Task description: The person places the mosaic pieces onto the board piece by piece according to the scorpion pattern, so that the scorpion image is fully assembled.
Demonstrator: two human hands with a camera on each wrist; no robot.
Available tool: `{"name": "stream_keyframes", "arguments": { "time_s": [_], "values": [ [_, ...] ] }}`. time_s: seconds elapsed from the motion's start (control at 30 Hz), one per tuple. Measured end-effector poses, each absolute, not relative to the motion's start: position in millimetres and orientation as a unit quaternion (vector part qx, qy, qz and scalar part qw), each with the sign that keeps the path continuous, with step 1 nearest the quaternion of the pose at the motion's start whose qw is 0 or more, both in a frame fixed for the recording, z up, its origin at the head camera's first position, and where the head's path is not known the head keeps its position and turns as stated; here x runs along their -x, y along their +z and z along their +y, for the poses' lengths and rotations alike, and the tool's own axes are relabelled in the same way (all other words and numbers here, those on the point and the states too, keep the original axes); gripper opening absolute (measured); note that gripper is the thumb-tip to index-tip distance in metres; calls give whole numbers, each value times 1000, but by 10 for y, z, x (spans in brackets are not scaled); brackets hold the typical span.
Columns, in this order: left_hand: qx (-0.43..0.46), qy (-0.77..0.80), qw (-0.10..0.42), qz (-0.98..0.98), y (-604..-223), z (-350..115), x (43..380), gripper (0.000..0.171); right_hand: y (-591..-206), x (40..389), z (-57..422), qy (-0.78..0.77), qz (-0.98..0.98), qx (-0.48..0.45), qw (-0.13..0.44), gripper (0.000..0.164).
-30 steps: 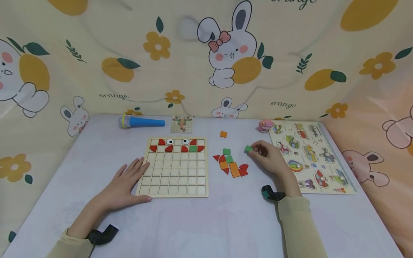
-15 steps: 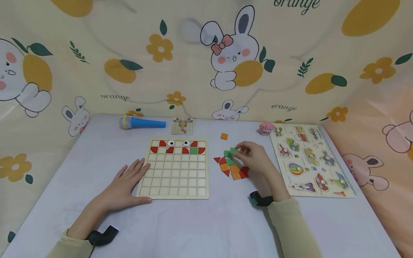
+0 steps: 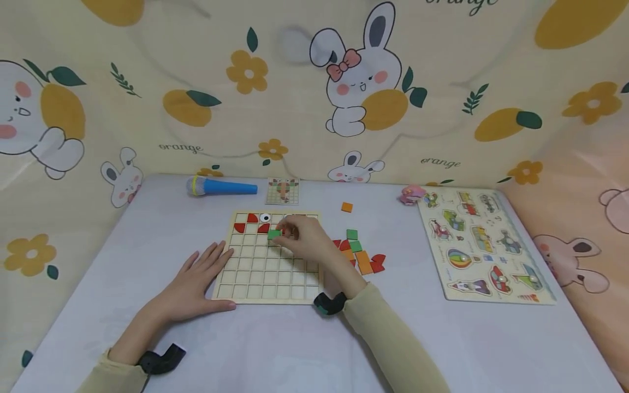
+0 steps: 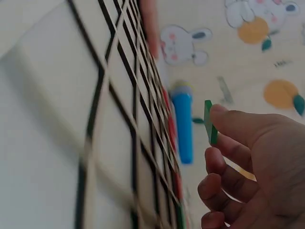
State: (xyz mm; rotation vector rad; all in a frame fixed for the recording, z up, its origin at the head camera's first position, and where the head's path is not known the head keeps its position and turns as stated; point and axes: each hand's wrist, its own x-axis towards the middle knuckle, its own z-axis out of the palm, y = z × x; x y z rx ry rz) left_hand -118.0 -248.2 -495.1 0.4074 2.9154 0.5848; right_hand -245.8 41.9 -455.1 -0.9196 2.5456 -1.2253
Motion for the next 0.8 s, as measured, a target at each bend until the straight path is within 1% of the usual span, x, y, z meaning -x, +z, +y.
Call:
{"name": "stream_keyframes", "arguments": {
  "time_s": [0.17, 0.3, 0.53, 0.7, 0.8],
  "values": [
    [-140, 194, 70, 968, -4948, -2482, 1183, 123, -4654, 2491, 79, -418, 838, 333, 110, 22],
    [-138, 195, 71, 968, -4926, -2505, 1179, 123, -4751, 2486, -37, -422, 836, 332, 109, 19],
    [-133, 191, 68, 970, -4924, -2535, 1141, 122, -4867, 2385, -44, -393, 843, 358, 79, 25],
    [-138, 200, 70, 968, -4947, -2507, 1171, 123, -4900, 2396, -24, -361, 852, 376, 48, 23],
    [-135, 198, 72, 968, -4965, -2498, 1172, 123, -4923, 2398, -14, -361, 849, 384, 42, 20]
  ]
}}
